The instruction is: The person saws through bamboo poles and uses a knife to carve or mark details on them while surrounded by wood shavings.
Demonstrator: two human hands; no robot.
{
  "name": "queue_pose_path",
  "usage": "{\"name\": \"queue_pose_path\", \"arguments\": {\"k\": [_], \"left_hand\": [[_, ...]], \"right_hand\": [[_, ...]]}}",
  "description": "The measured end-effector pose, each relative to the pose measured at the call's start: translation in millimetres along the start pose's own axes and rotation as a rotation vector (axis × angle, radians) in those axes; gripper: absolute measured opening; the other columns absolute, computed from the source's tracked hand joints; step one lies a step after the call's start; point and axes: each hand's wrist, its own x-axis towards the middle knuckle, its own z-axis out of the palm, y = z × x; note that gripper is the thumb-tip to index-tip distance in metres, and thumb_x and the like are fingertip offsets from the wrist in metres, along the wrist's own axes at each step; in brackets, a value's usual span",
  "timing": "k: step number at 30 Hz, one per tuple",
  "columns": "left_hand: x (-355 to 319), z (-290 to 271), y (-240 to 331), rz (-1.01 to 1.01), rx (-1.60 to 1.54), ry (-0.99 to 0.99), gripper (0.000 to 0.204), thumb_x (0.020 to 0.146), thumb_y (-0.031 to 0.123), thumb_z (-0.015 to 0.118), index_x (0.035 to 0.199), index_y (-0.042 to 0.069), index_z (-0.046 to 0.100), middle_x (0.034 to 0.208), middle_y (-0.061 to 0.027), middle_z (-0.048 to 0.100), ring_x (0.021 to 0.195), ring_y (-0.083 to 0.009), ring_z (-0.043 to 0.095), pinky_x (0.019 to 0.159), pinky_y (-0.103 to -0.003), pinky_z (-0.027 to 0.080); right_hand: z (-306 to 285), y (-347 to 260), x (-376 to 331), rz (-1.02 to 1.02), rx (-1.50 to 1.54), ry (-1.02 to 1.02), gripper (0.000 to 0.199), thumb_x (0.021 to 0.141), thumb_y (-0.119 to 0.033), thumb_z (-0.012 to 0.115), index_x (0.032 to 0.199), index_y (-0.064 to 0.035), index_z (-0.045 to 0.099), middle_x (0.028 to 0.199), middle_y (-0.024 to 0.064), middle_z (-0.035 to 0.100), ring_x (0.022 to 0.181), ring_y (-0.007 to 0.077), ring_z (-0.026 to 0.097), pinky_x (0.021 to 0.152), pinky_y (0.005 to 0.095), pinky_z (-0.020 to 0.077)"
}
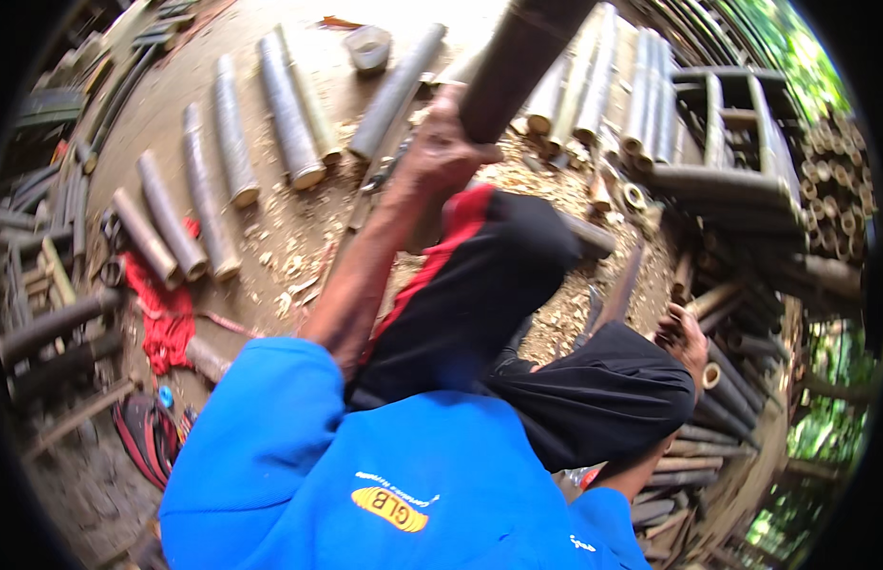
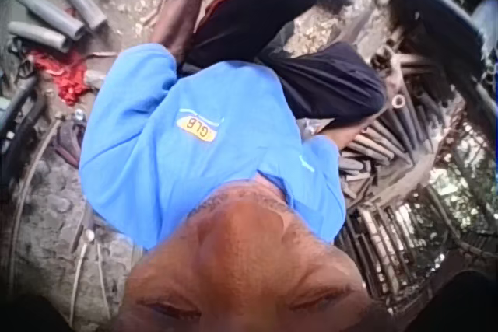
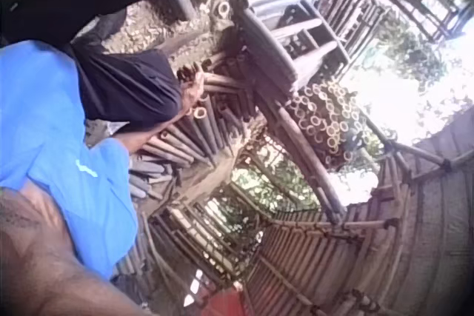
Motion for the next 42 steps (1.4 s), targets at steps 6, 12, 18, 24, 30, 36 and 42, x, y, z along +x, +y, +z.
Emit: {"name": "queue_pose_path", "arguments": {"k": [6, 12, 18, 24, 30, 36, 42], "left_hand": [[51.2, -7.2, 0.1, -0.033, 0.207, -0.239, 0.097, 0.065, 0.03, 0.091, 0.147, 0.001, 0.049, 0.117, -0.0202, 0.069, 0.11, -0.0311, 0.068, 0.102, -0.041, 0.052], [90.2, 24.5, -28.7, 0.014, 0.579, -0.372, 0.095, 0.062, 0.033, 0.088, 0.147, 0.01, 0.054, 0.121, -0.0205, 0.071, 0.113, -0.0353, 0.069, 0.102, -0.045, 0.051], [129.0, 158.9, -63.1, 0.328, 0.737, -0.626, 0.091, 0.066, 0.031, 0.089, 0.147, 0.011, 0.052, 0.133, -0.0182, 0.063, 0.125, -0.0355, 0.06, 0.106, -0.047, 0.048], [117.7, 222.5, -127.4, 0.312, 0.689, -0.872, 0.1, 0.062, 0.035, 0.094, 0.149, 0.013, 0.052, 0.131, -0.0123, 0.063, 0.128, -0.0329, 0.059, 0.106, -0.049, 0.046], [98.4, 207.6, -172.3, 0.234, 0.474, -0.824, 0.086, 0.076, 0.037, 0.091, 0.149, 0.014, 0.053, 0.146, -0.017, 0.055, 0.14, -0.0365, 0.049, 0.116, -0.05, 0.042], [70.7, 36.8, -185.4, -0.127, 0.774, -0.007, 0.051, 0.084, 0.011, 0.069, 0.133, -0.002, 0.061, 0.126, -0.0222, 0.065, 0.122, -0.0352, 0.061, 0.109, -0.046, 0.048], [-6.5, -35.7, -236.9, -0.407, 1.224, -0.127, 0.058, 0.083, 0.017, 0.084, 0.132, 0.005, 0.056, 0.124, -0.0223, 0.056, 0.115, -0.0436, 0.062, 0.099, -0.053, 0.051]], "right_hand": [[-23.8, 95.5, 55.5, 0.048, -0.213, -0.026, 0.045, 0.107, -0.024, 0.061, 0.144, 0.0008, 0.055, 0.119, 0.0115, 0.067, 0.091, 0.0156, 0.068, 0.077, 0.0273, 0.0552], [32.4, 127.3, 132.5, 0.165, -0.06, -0.028, 0.064, 0.105, -0.027, 0.062, 0.157, 0.0025, 0.04, 0.144, 0.0159, 0.054, 0.094, 0.0175, 0.069, 0.061, 0.0235, 0.052], [54.1, 130.3, 223.5, 0.13, -0.023, 0.072, 0.078, 0.102, -0.031, 0.062, 0.165, -0.0001, 0.026, 0.162, 0.022, 0.041, 0.099, 0.0237, 0.072, 0.053, 0.0255, 0.0513], [41.5, 167.9, 218.2, 0.269, 0.022, 0.268, 0.031, 0.101, -0.022, 0.072, 0.122, -0.0045, 0.058, 0.098, 0.0098, 0.068, 0.068, 0.0218, 0.072, 0.052, 0.0315, 0.0592], [22.9, 178.3, 186.7, 0.179, 0.111, 0.314, 0.021, 0.103, -0.021, 0.07, 0.11, -0.0042, 0.06, 0.09, 0.0059, 0.068, 0.062, 0.0157, 0.07, 0.05, 0.0283, 0.0599], [16.9, 166.5, 190.4, 0.191, 0.018, 0.242, 0.034, 0.101, -0.025, 0.072, 0.124, -0.0031, 0.062, 0.095, 0.0056, 0.069, 0.067, 0.0139, 0.069, 0.054, 0.0265, 0.06], [24.1, 171.2, 190.0, 0.157, 0.011, 0.252, 0.066, 0.1, -0.03, 0.073, 0.154, -0.0038, 0.045, 0.115, 0.0116, 0.071, 0.088, 0.0186, 0.072, 0.064, 0.0331, 0.0633]]}}
